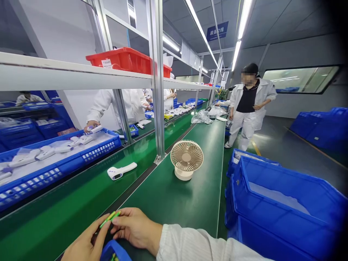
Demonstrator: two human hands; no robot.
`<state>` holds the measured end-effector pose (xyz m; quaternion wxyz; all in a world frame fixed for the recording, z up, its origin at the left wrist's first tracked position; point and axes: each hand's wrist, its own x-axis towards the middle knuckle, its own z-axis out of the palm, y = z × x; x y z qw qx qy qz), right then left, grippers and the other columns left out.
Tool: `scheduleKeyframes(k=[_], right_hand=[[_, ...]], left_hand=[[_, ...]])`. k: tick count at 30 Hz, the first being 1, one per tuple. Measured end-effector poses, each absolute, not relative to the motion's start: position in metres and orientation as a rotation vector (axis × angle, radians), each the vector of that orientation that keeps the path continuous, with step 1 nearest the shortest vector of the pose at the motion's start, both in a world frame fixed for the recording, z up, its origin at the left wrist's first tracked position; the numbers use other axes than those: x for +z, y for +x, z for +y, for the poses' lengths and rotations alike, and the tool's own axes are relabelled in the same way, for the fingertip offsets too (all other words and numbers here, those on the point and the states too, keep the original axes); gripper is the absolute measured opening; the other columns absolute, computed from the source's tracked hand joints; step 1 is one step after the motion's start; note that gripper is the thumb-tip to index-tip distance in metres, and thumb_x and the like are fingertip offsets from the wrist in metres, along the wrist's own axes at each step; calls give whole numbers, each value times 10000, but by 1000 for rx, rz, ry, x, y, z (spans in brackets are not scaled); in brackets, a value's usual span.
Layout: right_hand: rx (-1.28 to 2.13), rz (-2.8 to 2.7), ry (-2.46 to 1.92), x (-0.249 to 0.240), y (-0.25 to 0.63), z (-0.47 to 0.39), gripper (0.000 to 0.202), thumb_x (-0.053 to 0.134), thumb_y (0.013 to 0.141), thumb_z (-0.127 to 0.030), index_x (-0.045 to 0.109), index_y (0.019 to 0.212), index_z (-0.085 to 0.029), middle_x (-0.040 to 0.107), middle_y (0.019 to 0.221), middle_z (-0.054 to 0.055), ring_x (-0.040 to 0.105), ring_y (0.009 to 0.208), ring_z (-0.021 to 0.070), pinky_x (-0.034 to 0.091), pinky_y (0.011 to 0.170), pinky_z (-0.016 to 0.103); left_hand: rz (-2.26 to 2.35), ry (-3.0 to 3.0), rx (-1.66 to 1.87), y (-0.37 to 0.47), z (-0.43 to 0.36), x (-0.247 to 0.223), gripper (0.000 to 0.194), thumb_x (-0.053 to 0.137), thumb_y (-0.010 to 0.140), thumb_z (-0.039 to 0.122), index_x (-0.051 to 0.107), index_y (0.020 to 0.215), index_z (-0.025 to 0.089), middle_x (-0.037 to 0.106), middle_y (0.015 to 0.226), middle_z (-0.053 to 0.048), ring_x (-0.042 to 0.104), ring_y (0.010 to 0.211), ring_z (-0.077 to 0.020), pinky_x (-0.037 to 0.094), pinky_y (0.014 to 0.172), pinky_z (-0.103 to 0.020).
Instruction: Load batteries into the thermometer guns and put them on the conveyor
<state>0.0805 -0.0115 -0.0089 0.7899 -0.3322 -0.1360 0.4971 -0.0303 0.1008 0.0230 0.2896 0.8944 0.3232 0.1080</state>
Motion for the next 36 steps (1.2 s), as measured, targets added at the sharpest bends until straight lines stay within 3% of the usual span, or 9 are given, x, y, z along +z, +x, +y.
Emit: scheduleKeyframes(k=[3, 10, 15, 22, 30, 36], right_hand=[[1036, -294, -720, -9, 79, -13, 490, 915, 516, -363, 693, 854, -86, 641, 679, 24, 595, 579, 104, 475, 516, 194], [1002, -295, -706, -8, 77, -19, 428, 874, 622, -318, 672, 949, -132, 661, 762, 15, 621, 636, 112, 483, 529, 189], [995, -317, -727, -8, 76, -19, 388, 862, 643, -325, 665, 923, -142, 641, 757, 1, 594, 608, 97, 460, 517, 186], [971, -347, -775, -7, 75, -19, 332, 854, 638, -290, 700, 882, -124, 626, 760, 2, 522, 588, 71, 396, 486, 169], [978, -339, -776, -7, 74, -20, 339, 859, 628, -281, 697, 878, -120, 634, 765, 13, 539, 608, 87, 400, 501, 184], [989, -261, -748, -8, 76, -20, 440, 836, 671, -358, 643, 1013, -159, 625, 764, -2, 583, 623, 104, 433, 523, 197]], left_hand=[[840, 2407, 271, -31, 90, 36, 454, 410, 867, 537, 665, 1146, 286, 709, 1051, -34, 668, 862, -255, 506, 696, -302], [696, 2398, 371, -32, 75, 47, 455, 319, 933, 407, 605, 1223, 205, 636, 1219, -72, 589, 1094, -245, 435, 931, -354], [747, 2383, 310, -35, 72, 49, 408, 336, 942, 390, 557, 1238, 215, 666, 1133, -88, 626, 990, -254, 455, 838, -364], [701, 2365, 284, -33, 70, 50, 277, 381, 940, 367, 552, 1113, 235, 686, 1000, -55, 642, 812, -208, 434, 738, -301], [723, 2406, 277, -32, 69, 50, 309, 372, 939, 399, 583, 1070, 216, 659, 794, -48, 590, 659, -193, 395, 652, -285], [705, 2400, 384, -33, 68, 48, 288, 404, 917, 351, 588, 1082, 203, 645, 912, -60, 564, 697, -182, 387, 667, -294]])
